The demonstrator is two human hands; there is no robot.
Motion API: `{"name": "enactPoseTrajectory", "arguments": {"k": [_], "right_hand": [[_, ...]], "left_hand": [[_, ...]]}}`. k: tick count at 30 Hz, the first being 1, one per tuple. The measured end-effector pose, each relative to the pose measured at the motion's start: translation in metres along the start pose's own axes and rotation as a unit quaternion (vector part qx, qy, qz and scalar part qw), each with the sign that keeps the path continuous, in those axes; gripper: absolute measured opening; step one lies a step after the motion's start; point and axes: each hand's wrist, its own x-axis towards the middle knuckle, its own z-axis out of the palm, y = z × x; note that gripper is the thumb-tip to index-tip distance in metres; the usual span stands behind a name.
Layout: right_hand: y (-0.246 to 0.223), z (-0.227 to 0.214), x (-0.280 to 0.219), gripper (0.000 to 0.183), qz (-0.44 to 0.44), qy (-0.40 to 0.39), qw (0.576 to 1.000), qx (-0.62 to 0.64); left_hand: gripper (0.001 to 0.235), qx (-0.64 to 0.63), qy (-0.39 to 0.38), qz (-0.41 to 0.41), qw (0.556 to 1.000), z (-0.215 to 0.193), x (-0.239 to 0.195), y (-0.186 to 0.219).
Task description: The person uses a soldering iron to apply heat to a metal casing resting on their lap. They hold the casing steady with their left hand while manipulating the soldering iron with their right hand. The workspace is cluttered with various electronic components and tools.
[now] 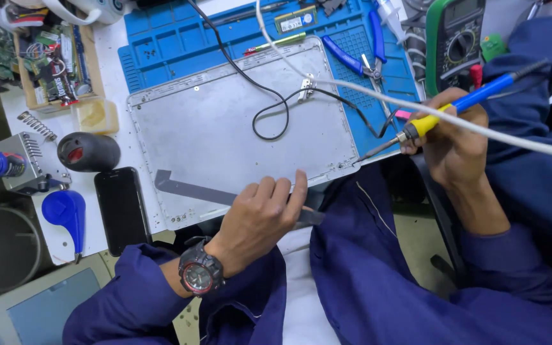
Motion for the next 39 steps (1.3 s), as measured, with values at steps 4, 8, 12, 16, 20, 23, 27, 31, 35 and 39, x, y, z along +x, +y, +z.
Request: {"name": "enactPoseTrajectory", "arguments": {"k": [4, 8, 12, 16, 20, 23, 27, 31, 35, 39], "right_hand": [[0.000, 0.002, 0.005, 0.041, -0.016, -0.002, 1.000, 0.005], [0.003, 0.000, 0.005, 0.035, -0.041, -0.025, 0.999, -0.021], [0.000, 0.007, 0.001, 0.031, -0.023, -0.120, 0.992, 0.036], [0.006, 0.002, 0.002, 0.027, 0.041, -0.154, 0.987, 0.024], [-0.001, 0.000, 0.012, 0.037, -0.057, -0.107, 0.993, -0.015], [0.003, -0.002, 0.013, 0.035, -0.079, -0.085, 0.993, -0.025], [0.000, 0.002, 0.014, 0.049, -0.040, -0.126, 0.991, -0.020], [-0.004, 0.006, 0.017, 0.048, 0.032, -0.208, 0.974, 0.085], [-0.006, 0.007, 0.018, 0.037, 0.049, -0.302, 0.951, 0.052], [-0.004, 0.000, 0.023, 0.041, -0.057, -0.174, 0.982, -0.036]], "left_hand": [[0.093, -0.020, -0.037, -0.028, 0.999, 0.004, 0.020, -0.001], [0.060, -0.042, -0.041, -0.024, 0.998, 0.013, 0.031, -0.001], [0.037, -0.056, -0.050, -0.017, 0.997, 0.016, 0.033, -0.003], [0.038, -0.050, -0.063, -0.033, 0.996, 0.020, 0.028, -0.009], [0.039, -0.046, -0.062, -0.038, 0.996, 0.019, 0.026, -0.011], [0.038, -0.037, -0.049, -0.030, 0.998, 0.021, 0.024, -0.009], [0.036, -0.033, -0.049, -0.020, 0.998, 0.023, 0.021, -0.009], [0.036, -0.034, -0.042, -0.026, 0.998, 0.024, 0.021, -0.012], [0.036, -0.043, -0.046, -0.039, 0.997, 0.024, 0.019, -0.015], [0.035, -0.034, -0.038, -0.048, 0.998, 0.023, 0.016, -0.018]]}}
